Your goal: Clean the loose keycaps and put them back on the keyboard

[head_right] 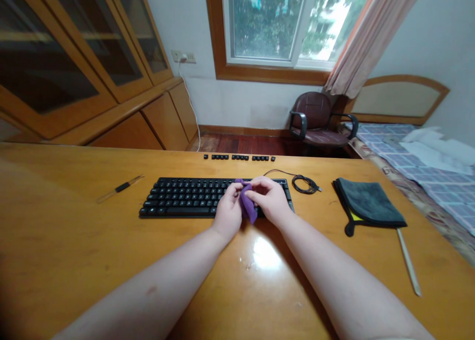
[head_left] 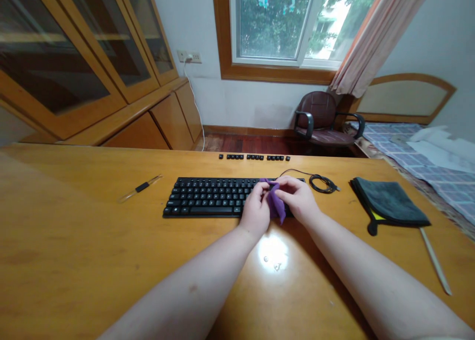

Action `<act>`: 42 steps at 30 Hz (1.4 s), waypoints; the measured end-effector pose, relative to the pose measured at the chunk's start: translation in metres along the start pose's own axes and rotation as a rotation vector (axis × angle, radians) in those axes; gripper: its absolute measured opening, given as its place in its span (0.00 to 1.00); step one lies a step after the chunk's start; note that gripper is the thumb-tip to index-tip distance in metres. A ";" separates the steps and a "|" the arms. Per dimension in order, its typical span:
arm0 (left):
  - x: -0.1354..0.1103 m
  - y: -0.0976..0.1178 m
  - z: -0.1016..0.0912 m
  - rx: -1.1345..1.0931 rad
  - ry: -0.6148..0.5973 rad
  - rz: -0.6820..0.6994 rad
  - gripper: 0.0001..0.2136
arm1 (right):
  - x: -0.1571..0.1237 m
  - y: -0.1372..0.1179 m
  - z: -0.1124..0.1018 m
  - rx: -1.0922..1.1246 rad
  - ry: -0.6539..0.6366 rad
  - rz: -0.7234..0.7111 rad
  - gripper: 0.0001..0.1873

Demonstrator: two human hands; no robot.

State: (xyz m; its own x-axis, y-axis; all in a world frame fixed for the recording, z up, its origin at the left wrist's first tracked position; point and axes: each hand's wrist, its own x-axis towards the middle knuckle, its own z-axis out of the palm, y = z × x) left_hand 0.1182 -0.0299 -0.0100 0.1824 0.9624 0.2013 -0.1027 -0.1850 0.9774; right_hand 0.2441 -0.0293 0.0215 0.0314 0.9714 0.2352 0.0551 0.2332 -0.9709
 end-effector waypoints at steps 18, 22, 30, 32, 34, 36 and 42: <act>-0.003 0.006 -0.008 0.559 0.055 0.297 0.10 | 0.006 0.013 -0.006 0.355 -0.078 0.296 0.10; -0.002 0.004 -0.008 0.555 0.054 0.297 0.11 | 0.005 0.014 -0.003 0.363 -0.064 0.314 0.13; -0.003 0.003 -0.006 0.472 0.065 0.311 0.09 | 0.008 0.006 -0.004 0.148 0.089 0.249 0.16; -0.005 0.004 -0.006 0.430 0.042 0.316 0.08 | 0.011 0.007 -0.008 0.119 0.178 0.164 0.14; -0.007 0.005 -0.006 0.398 0.026 0.295 0.08 | 0.015 0.009 -0.014 0.127 0.239 0.046 0.13; -0.008 0.006 -0.007 0.382 0.034 0.250 0.08 | 0.020 0.011 -0.020 0.157 0.271 -0.055 0.11; -0.006 0.006 -0.008 0.342 0.098 0.162 0.10 | 0.020 0.008 -0.030 0.102 0.350 -0.136 0.06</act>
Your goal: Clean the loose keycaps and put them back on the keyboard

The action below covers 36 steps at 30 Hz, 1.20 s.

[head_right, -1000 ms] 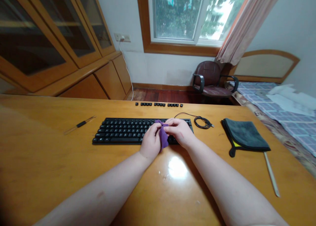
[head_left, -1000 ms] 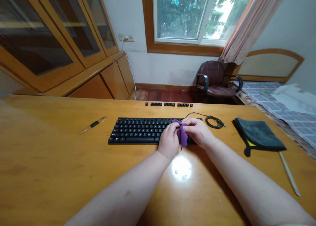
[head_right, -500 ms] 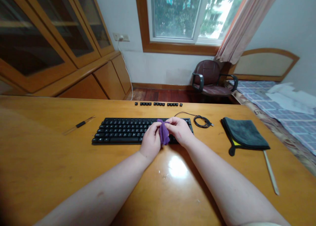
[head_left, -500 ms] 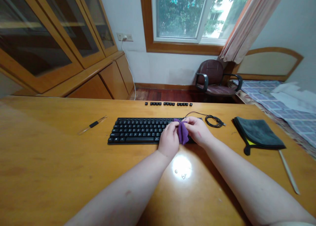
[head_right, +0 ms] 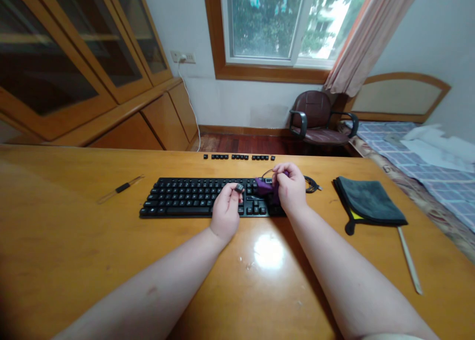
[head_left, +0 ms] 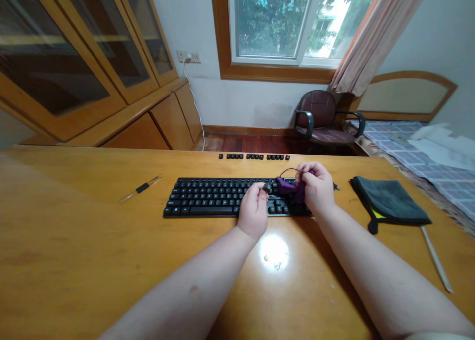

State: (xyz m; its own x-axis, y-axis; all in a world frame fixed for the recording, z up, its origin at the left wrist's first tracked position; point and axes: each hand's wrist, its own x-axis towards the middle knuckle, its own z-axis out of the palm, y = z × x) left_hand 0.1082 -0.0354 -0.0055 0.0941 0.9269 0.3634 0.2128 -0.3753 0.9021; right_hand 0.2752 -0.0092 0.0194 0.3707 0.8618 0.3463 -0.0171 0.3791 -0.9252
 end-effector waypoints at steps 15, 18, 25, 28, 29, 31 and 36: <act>0.003 0.000 0.000 0.098 -0.096 0.080 0.11 | -0.013 -0.023 0.009 -0.458 -0.652 -0.291 0.08; 0.004 -0.001 0.000 0.113 0.010 0.053 0.10 | -0.008 -0.015 0.006 -0.484 -0.486 -0.265 0.08; 0.004 0.000 0.001 0.454 0.064 0.052 0.12 | 0.008 0.018 -0.012 -0.781 -0.232 -0.223 0.10; 0.002 -0.002 0.005 0.627 -0.017 0.071 0.15 | 0.010 0.026 -0.012 -0.897 -0.353 -0.296 0.10; 0.001 -0.003 0.006 0.668 -0.041 0.074 0.17 | 0.009 0.027 -0.010 -0.929 -0.372 -0.316 0.10; 0.000 -0.006 0.009 0.723 -0.080 0.073 0.19 | 0.009 0.030 -0.006 -0.986 -0.384 -0.336 0.10; -0.001 -0.009 0.013 0.761 -0.114 0.061 0.20 | 0.009 0.033 0.002 -1.090 -0.410 -0.339 0.11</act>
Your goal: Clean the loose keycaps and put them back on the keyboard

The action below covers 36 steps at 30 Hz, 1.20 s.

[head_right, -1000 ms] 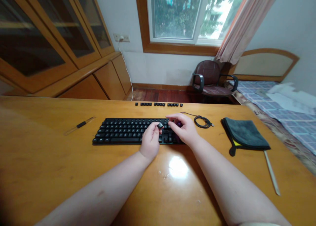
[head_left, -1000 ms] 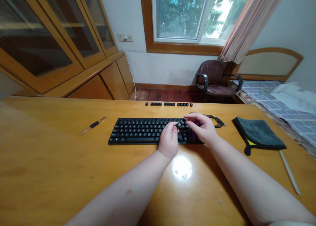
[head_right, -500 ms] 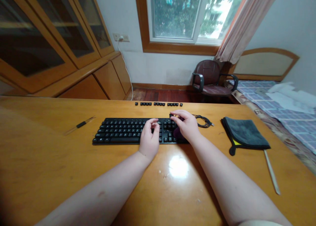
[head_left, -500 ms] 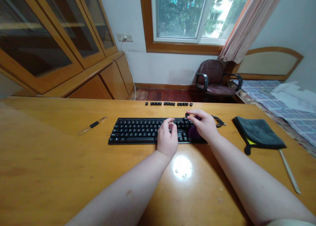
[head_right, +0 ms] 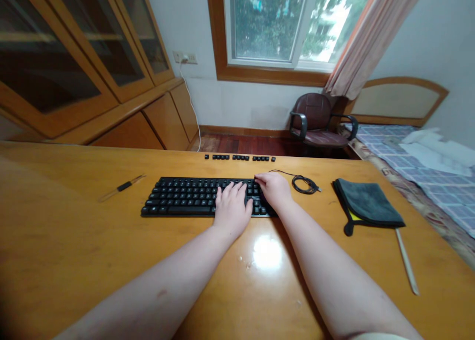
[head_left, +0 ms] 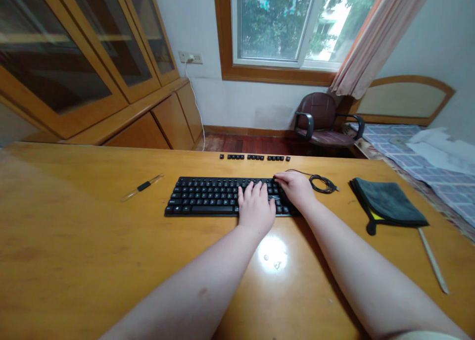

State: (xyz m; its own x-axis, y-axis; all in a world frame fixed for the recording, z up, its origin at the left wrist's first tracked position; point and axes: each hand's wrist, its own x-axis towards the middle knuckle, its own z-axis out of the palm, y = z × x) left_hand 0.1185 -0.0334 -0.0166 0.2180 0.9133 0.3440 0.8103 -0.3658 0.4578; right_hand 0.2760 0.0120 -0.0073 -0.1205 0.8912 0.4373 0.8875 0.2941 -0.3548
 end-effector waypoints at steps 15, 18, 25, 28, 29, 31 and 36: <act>0.001 0.001 -0.001 0.015 0.001 0.011 0.18 | 0.001 -0.005 0.002 -0.140 -0.071 -0.036 0.13; 0.001 0.000 -0.001 0.011 0.004 0.010 0.18 | 0.001 -0.006 0.001 -0.135 -0.068 -0.036 0.13; 0.001 0.001 -0.001 0.039 -0.011 0.003 0.18 | 0.000 -0.005 0.002 -0.129 -0.063 -0.016 0.13; 0.000 0.002 -0.002 0.057 -0.029 -0.012 0.18 | 0.000 -0.004 0.004 -0.143 -0.065 -0.024 0.13; 0.000 0.003 -0.003 0.062 -0.034 -0.016 0.18 | 0.000 -0.004 0.004 -0.149 -0.066 -0.028 0.14; 0.000 0.003 -0.003 0.069 -0.043 -0.019 0.18 | 0.000 -0.004 0.004 -0.160 -0.071 -0.045 0.14; 0.000 0.001 -0.002 0.072 -0.040 -0.010 0.18 | -0.003 -0.007 0.001 -0.163 -0.099 -0.075 0.17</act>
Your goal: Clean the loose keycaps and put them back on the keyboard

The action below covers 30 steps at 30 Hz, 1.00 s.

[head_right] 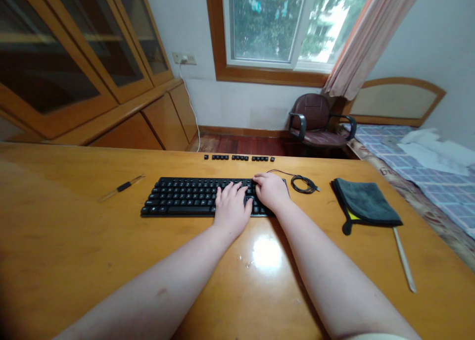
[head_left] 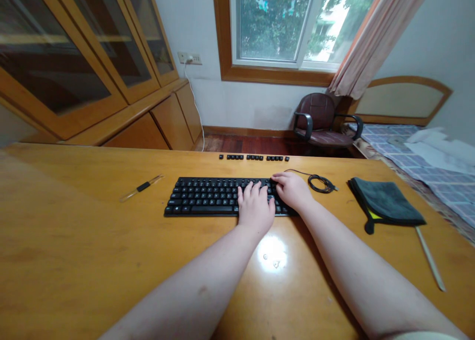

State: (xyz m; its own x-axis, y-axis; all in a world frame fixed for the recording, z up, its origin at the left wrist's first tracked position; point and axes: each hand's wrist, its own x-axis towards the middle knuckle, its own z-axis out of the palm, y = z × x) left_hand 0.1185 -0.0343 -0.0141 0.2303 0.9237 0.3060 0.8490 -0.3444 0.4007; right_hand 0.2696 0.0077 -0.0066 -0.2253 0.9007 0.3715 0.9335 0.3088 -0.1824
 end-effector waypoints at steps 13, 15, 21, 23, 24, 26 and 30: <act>0.000 0.001 0.000 -0.020 0.017 0.008 0.17 | -0.002 -0.005 -0.001 -0.062 -0.028 0.015 0.18; 0.000 0.000 0.000 -0.025 0.018 0.007 0.17 | -0.003 -0.005 -0.003 -0.036 0.016 0.019 0.17; 0.000 -0.001 0.000 -0.038 0.007 -0.004 0.18 | -0.007 0.001 -0.006 -0.006 0.162 0.145 0.18; 0.000 0.000 0.000 -0.037 0.005 -0.003 0.18 | -0.008 0.003 -0.008 -0.011 0.169 0.193 0.18; 0.000 0.000 0.000 -0.034 0.004 -0.004 0.18 | -0.009 0.004 -0.010 -0.010 0.171 0.213 0.17; 0.000 0.000 -0.001 -0.029 0.005 -0.006 0.18 | -0.011 0.006 -0.016 -0.005 0.181 0.252 0.17; 0.000 0.000 -0.001 -0.028 0.006 -0.001 0.18 | -0.006 0.013 -0.030 -0.037 0.183 0.369 0.16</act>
State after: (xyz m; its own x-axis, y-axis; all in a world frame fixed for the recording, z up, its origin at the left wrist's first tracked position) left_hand 0.1179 -0.0349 -0.0128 0.2265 0.9229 0.3113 0.8354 -0.3484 0.4252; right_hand 0.2918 -0.0033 0.0161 0.1769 0.8784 0.4439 0.9524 -0.0391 -0.3022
